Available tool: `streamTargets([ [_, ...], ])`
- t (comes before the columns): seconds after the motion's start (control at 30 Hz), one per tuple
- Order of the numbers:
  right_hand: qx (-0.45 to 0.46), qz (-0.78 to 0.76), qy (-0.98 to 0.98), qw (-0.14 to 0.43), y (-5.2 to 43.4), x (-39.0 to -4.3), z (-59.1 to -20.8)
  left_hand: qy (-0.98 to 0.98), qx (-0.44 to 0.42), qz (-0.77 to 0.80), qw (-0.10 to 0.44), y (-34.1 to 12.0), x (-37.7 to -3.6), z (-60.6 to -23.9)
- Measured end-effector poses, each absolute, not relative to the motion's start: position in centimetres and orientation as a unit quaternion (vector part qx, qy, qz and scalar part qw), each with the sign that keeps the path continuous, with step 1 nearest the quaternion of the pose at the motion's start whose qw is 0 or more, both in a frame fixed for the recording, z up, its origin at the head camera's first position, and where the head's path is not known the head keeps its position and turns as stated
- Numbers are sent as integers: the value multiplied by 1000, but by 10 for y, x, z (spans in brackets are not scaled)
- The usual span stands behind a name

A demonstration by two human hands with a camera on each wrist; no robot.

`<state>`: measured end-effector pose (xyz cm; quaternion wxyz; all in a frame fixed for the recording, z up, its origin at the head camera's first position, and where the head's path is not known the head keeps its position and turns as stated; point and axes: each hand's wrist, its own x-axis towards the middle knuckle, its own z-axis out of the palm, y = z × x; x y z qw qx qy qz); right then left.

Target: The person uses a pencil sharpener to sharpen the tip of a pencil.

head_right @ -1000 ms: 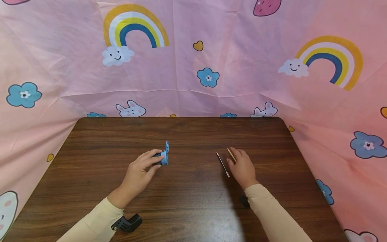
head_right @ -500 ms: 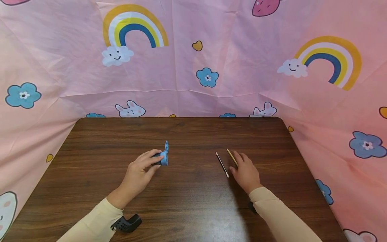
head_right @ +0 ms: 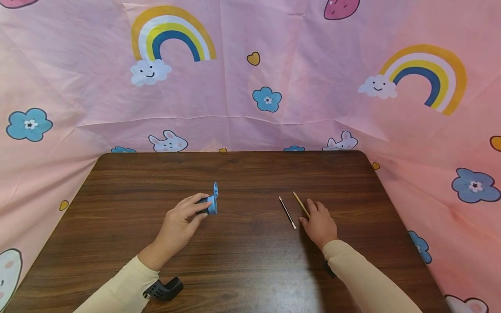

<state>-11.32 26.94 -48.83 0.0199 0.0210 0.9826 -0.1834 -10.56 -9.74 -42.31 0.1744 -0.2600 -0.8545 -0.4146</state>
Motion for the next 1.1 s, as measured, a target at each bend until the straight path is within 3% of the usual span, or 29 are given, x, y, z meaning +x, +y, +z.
streamTargets([
  [0.43,16,-166,986,-14,268,-117,-494,-857,-256,-413,172,-100,-106,-423],
  [1.1,45,-186,982,8,262,-125,-490,-859,-254,-409,172,-104,-105,-422],
])
